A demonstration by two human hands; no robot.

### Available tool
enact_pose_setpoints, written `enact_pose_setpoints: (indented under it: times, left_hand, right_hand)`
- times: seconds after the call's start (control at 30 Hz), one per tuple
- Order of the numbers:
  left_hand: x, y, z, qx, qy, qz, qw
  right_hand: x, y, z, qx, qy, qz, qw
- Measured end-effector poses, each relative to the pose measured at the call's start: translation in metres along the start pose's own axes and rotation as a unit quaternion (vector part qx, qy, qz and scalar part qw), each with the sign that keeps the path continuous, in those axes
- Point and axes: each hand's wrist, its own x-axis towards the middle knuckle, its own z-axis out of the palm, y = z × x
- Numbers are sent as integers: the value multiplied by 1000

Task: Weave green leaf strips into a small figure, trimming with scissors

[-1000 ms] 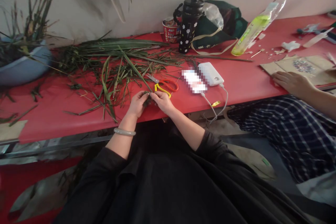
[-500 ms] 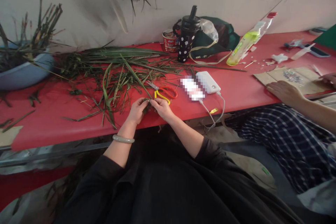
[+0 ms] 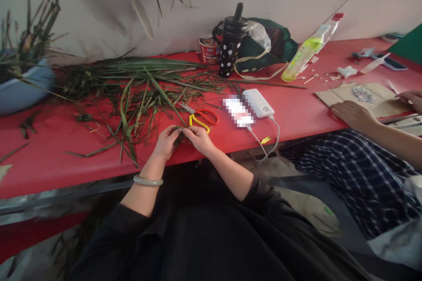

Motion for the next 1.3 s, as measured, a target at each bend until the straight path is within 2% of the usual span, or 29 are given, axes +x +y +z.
enact_pose_setpoints:
  times: [0.4, 0.7, 1.1, 1.3]
  left_hand:
    - [-1, 0, -2, 10, 9, -23, 1000]
    - [-1, 3, 1, -10, 28, -47, 998]
    - [-2, 5, 1, 15, 69, -66, 995]
    - [-2, 6, 0, 40, 102, -70, 992]
  right_hand:
    - [-2, -6, -2, 16, -18, 30, 999]
    - [-2, -8, -4, -15, -31, 46, 998]
    - [-3, -12, -9, -17, -61, 28, 998]
    - [-3, -15, -11, -45, -80, 44, 995]
